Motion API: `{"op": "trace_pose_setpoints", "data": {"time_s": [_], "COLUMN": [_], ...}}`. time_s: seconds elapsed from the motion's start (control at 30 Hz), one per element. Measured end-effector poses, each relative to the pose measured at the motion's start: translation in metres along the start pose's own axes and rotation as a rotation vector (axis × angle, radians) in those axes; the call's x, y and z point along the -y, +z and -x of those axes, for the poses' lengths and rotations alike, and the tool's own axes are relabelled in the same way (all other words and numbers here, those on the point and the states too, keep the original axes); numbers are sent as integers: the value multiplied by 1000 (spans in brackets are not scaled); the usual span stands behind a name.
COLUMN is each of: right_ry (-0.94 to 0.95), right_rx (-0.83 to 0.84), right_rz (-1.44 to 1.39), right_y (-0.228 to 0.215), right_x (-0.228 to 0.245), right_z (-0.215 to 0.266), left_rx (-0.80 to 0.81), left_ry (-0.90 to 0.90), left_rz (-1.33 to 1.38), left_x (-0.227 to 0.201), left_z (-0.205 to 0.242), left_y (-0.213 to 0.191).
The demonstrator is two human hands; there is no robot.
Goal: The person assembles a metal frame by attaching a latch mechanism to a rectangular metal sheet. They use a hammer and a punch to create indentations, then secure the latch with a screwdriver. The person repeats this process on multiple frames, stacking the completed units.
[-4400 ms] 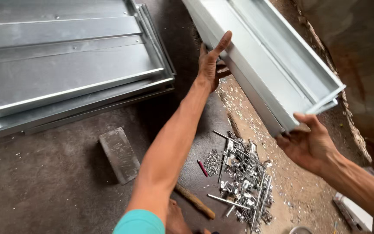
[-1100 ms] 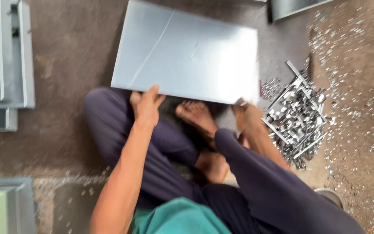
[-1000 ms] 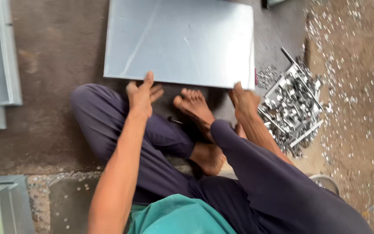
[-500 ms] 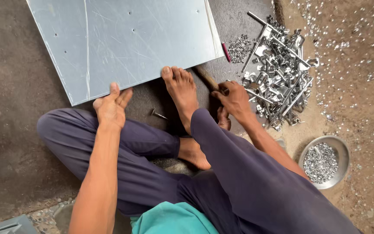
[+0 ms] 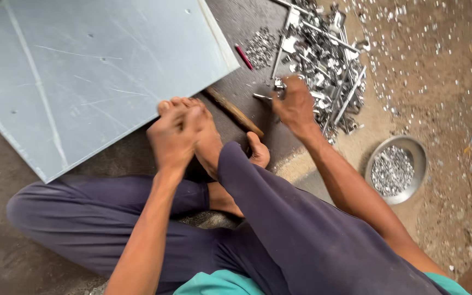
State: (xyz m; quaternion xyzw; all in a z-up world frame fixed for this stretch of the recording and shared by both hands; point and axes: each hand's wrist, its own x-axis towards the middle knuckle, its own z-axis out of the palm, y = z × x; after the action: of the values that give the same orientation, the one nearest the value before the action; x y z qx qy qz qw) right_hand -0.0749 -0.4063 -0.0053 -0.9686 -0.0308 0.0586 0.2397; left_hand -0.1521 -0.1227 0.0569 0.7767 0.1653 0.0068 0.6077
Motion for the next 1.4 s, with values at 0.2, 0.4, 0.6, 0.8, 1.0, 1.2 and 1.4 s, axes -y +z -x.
{"op": "trace_pose_setpoints", "data": {"time_s": [0.2, 0.4, 0.6, 0.8, 1.0, 1.2, 1.4], "right_ry": [104, -23, -107, 118, 90, 91, 89], "right_rx": [-28, -115, -154, 99, -168, -264, -153], "right_rz": [157, 6, -27, 12, 39, 101, 295], "right_y": [-23, -2, -22, -37, -23, -20, -10], "right_x": [-69, -86, -93, -101, -136, -156, -154], "right_z": [-10, -71, -34, 99, 59, -52, -89], "left_rx": [410, 426, 562, 608, 807, 779, 524], "left_ry": [124, 374, -133, 353, 393, 274, 221], "left_rz": [-151, -267, -31, -470, -403, -171, -42], "left_x": [20, 43, 37, 54, 81, 62, 49], "left_z": [-42, -68, -70, -54, -42, -38, -48], "left_y": [112, 198, 191, 196, 218, 194, 182]}}
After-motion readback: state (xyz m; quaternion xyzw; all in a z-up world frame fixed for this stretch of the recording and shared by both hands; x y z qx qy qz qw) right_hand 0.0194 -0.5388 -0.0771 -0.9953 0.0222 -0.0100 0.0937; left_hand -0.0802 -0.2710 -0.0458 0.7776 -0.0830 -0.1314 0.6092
